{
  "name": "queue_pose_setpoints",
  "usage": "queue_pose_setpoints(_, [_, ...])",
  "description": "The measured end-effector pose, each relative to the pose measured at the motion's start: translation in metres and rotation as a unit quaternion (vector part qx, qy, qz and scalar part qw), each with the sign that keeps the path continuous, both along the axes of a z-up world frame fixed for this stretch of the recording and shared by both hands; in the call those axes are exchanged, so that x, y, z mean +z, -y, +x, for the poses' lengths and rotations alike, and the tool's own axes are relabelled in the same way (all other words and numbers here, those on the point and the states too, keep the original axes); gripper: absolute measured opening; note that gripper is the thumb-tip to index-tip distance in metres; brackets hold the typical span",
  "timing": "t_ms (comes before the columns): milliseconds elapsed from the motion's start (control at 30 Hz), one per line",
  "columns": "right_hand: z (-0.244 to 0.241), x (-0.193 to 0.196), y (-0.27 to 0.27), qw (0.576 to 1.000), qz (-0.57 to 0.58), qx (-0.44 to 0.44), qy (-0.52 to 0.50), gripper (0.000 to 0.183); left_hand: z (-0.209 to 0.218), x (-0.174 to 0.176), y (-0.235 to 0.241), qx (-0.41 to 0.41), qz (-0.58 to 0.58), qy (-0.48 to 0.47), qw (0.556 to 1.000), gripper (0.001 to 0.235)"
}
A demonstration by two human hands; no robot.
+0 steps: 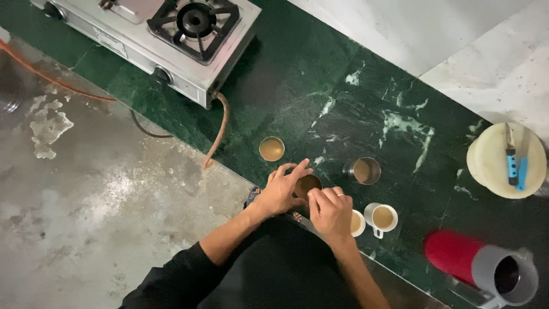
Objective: Preparing several cups of tea by adding sugar and ingredients with a spoon.
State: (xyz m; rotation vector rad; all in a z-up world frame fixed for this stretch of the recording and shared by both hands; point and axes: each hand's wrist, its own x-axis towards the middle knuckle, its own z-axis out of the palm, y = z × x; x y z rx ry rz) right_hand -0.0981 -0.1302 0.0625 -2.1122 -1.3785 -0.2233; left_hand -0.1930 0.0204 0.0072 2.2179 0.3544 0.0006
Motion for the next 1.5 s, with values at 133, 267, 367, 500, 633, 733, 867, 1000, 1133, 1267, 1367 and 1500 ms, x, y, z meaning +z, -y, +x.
queue_pose_setpoints(133, [0.003,-0.009,-0.004,0.997,0.026,0.040,-0.058,0.001,-0.001,0.000,0.001,0.013,0.010,0.015,1.000,0.108])
queue_pose_setpoints(267, [0.004,-0.013,0.001,1.000,0.000,-0.014,0.013,0.003,0.001,0.005,0.000,0.004,0.003,-0.009,1.000,0.114])
queue_pose_setpoints(367, [0.001,-0.007,0.001,0.999,-0.026,-0.018,0.015,0.004,0.000,-0.002,0.003,0.006,0.010,0.001,1.000,0.113])
queue_pose_setpoints(500, [0.005,-0.018,-0.004,1.000,0.030,0.000,0.003,0.004,0.000,-0.003,0.002,0.014,0.009,0.017,1.000,0.109])
queue_pose_setpoints(633, [0.006,-0.020,0.001,0.999,-0.016,-0.026,0.044,0.005,0.001,-0.001,0.002,0.014,0.014,-0.006,1.000,0.113])
queue_pose_setpoints(733, [0.002,-0.011,-0.001,0.998,-0.054,-0.003,0.013,0.008,0.001,-0.012,0.005,0.019,0.011,-0.002,1.000,0.114])
queue_pose_setpoints(867, [0.002,-0.015,-0.004,0.999,0.000,-0.018,0.040,0.003,0.000,-0.007,0.004,0.025,0.032,0.018,0.999,0.111])
queue_pose_setpoints(1000, [0.002,-0.017,-0.001,0.995,-0.038,-0.055,0.079,0.004,0.000,-0.008,0.005,0.021,0.027,0.008,0.999,0.114])
queue_pose_setpoints(1133, [0.003,-0.016,-0.006,0.999,-0.038,-0.004,0.004,0.005,0.001,-0.014,0.004,0.028,0.045,0.024,0.998,0.106])
queue_pose_setpoints(1267, [0.007,-0.012,-0.004,0.997,0.007,-0.048,0.054,0.004,0.001,0.003,0.002,0.022,0.020,-0.001,1.000,0.115])
queue_pose_setpoints(1367, [0.009,-0.012,-0.004,0.999,0.002,-0.023,0.032,0.009,0.002,0.002,0.003,0.021,0.020,-0.004,1.000,0.114])
queue_pose_setpoints(1500, [0.011,-0.011,-0.009,1.000,0.018,0.016,0.003,0.007,0.001,-0.001,0.002,0.022,0.029,0.002,0.999,0.113])
